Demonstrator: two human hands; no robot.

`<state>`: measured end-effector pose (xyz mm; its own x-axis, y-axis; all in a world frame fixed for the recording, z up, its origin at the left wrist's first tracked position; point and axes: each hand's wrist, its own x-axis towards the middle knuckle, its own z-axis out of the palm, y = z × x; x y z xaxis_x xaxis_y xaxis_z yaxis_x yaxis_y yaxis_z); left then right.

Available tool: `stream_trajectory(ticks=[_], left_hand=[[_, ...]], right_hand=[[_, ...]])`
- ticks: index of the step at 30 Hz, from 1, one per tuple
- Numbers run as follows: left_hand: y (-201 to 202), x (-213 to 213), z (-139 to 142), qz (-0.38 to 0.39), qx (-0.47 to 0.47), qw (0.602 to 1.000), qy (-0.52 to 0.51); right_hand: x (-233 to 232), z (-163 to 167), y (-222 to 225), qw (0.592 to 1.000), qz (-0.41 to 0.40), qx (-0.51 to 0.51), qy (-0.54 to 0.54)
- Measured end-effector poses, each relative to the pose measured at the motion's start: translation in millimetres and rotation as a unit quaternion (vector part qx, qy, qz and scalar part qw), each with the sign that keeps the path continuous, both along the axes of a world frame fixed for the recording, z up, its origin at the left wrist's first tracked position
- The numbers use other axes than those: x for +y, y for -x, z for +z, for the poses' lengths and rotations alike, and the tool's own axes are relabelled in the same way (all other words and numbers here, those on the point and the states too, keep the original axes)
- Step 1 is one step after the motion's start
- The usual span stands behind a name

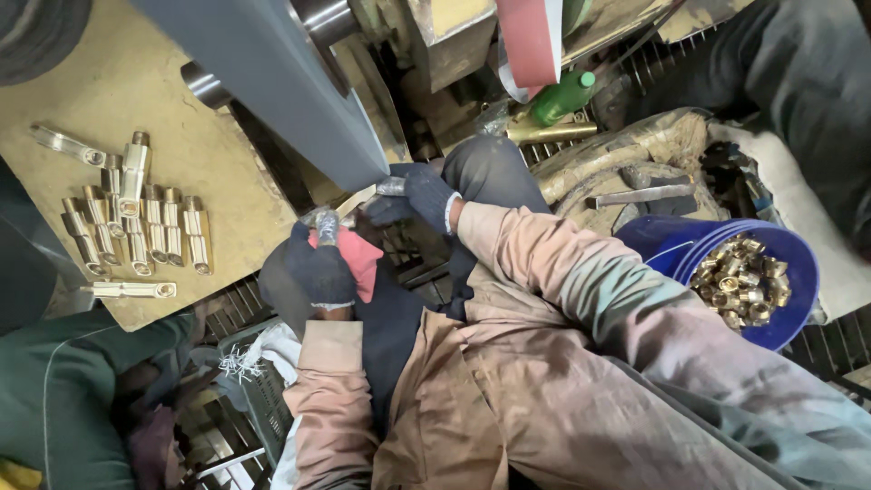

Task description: The person sits on the floor and repeatedly presses small brass-colored metal parts against a rotating grinding wheel to smooth their surfaces. They hold each part with gloved hands, rotate it to treat different sides, and then place it into a white sack on the floor.

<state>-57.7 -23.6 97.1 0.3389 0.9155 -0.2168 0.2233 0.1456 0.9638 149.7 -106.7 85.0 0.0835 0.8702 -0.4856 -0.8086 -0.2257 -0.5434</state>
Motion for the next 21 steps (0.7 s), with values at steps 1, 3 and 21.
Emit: stream_trajectory(ticks=[1, 3, 21], left_hand=[[-2, -2, 2, -0.001, 0.008, 1.000, -0.006], [-7, -4, 4, -0.002, 0.023, 1.000, -0.015], [-11, -37, 24, -0.046, -0.003, 0.999, 0.002]], right_hand=[[1, -3, 0, 1.000, 0.000, -0.025, -0.008], [4, -10, 0, 0.997, 0.001, -0.078, -0.026], [1, 19, 2, 0.993, 0.078, -0.046, 0.075]])
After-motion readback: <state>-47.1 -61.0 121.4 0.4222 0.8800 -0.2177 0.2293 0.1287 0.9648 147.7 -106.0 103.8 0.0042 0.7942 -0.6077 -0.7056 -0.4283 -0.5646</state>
